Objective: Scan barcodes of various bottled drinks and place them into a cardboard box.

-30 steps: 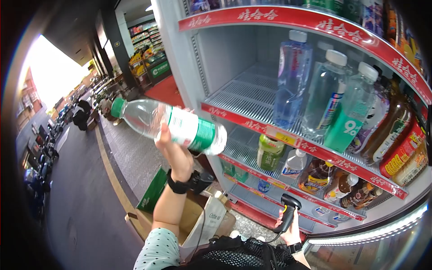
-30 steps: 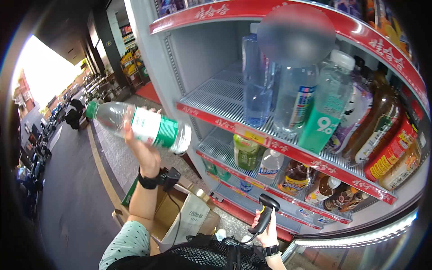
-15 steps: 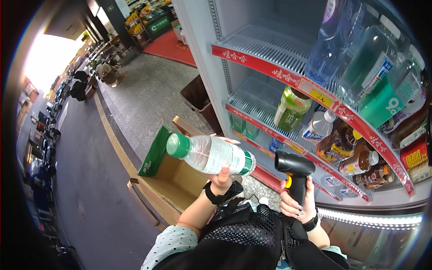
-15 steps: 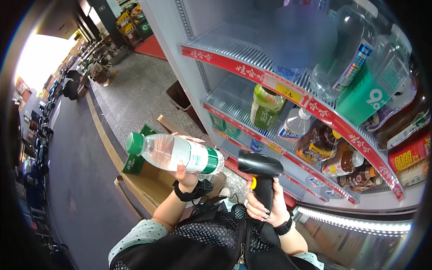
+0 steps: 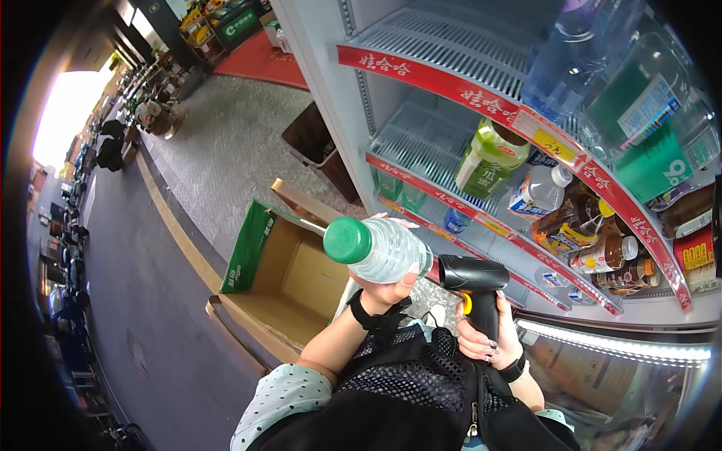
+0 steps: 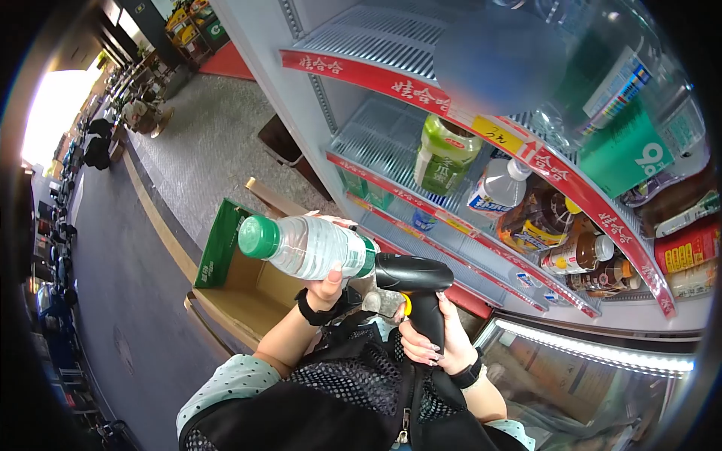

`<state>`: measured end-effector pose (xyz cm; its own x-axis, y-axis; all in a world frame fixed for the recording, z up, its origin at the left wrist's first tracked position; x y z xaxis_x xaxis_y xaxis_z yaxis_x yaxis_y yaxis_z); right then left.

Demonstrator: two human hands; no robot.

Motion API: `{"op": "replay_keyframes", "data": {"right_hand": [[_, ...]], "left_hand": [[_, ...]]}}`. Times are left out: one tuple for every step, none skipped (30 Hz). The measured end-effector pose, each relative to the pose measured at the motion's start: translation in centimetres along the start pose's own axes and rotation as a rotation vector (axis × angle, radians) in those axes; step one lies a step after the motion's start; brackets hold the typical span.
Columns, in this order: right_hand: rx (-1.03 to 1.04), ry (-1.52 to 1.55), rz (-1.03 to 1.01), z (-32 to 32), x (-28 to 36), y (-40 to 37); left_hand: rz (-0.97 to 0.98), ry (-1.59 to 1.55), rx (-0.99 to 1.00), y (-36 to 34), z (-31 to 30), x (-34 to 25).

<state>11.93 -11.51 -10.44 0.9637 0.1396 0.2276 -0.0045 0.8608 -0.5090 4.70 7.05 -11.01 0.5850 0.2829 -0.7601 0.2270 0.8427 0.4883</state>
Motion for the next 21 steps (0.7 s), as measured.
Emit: {"op": "replay_keyframes", "data": {"right_hand": [[-0.003,-0.005,0.011,0.1,-0.1,0.2],[0.008,-0.014,-0.012,0.3,-0.2,0.3],[0.019,-0.024,-0.032,0.4,-0.3,0.5],[0.015,-0.031,-0.013,0.5,-0.4,0.6],[-0.013,-0.032,-0.036,0.6,-0.5,0.8],[-0.039,-0.037,-0.057,0.6,-0.5,1.0],[-0.054,-0.001,-0.057,0.5,-0.6,1.2],[-0.075,0.033,-0.069,0.5,-0.9,1.5],[-0.076,0.015,-0.066,0.5,-0.9,1.7],[-0.078,-0.003,-0.064,0.4,-0.8,1.9],[-0.087,-0.019,-0.042,0.3,-1.0,2.3],[-0.094,0.004,-0.047,-0.2,-1.2,2.4],[-0.102,0.027,-0.052,-0.5,-1.2,2.5],[-0.109,0.015,-0.032,-0.3,-1.5,2.6],[-0.147,0.025,-0.045,-0.4,-1.5,2.8],[-0.185,0.034,-0.058,-0.4,-1.4,2.9],[-0.210,0.028,-0.057,-0.1,-1.6,3.3],[-0.213,0.014,-0.041,-0.1,-1.7,3.6],[-0.233,0.031,-0.032,-0.2,-1.7,4.0],[-0.257,0.049,-0.025,-0.1,-1.9,4.4],[-0.275,0.069,-0.018,-0.1,-2.1,4.8]], "left_hand": [[-0.002,-0.007,-0.011,0.1,-0.3,-0.2],[-0.004,-0.012,-0.024,0.1,-0.6,-0.4],[0.072,0.014,-0.010,0.5,-1.2,-0.5],[0.072,0.024,-0.027,0.7,-1.8,-0.7],[0.065,0.077,-0.060,0.9,-2.7,-1.0],[0.060,0.131,-0.095,1.4,-3.3,-1.5],[0.103,0.283,-0.099,2.1,-4.2,-2.5],[0.091,0.371,-0.114,2.8,-5.5,-3.3],[0.070,0.448,-0.108,3.3,-6.8,-3.6],[0.047,0.524,-0.101,3.7,-8.2,-3.9],[0.024,0.589,-0.091,4.1,-9.8,-4.6],[0.020,0.636,-0.108,4.3,-11.1,-4.7],[-0.014,0.682,-0.132,4.4,-12.3,-4.8],[-0.053,0.729,-0.153,4.6,-13.8,-5.0],[-0.115,0.736,-0.194,4.8,-14.5,-5.3],[-0.119,0.742,-0.216,4.8,-15.9,-4.9],[-0.249,0.782,-0.197,4.5,-18.2,-4.0],[-0.375,0.815,-0.178,4.3,-19.5,-3.1],[-0.404,0.879,-0.163,3.9,-20.3,-2.6],[-0.452,0.955,-0.089,3.6,-21.5,-2.0],[-0.466,1.000,-0.016,3.4,-22.0,-1.3]]}}
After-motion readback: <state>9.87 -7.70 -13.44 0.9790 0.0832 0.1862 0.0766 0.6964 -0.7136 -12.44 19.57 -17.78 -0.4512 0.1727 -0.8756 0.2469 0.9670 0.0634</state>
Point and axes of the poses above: each hand's wrist, its own y-axis towards the middle knuckle, its own z-axis out of the palm, x = y × z, the point moved 2 cm from there along y, towards the middle knuckle, and after that the axes turned 14 degrees about -x, right-handed, at the moved point
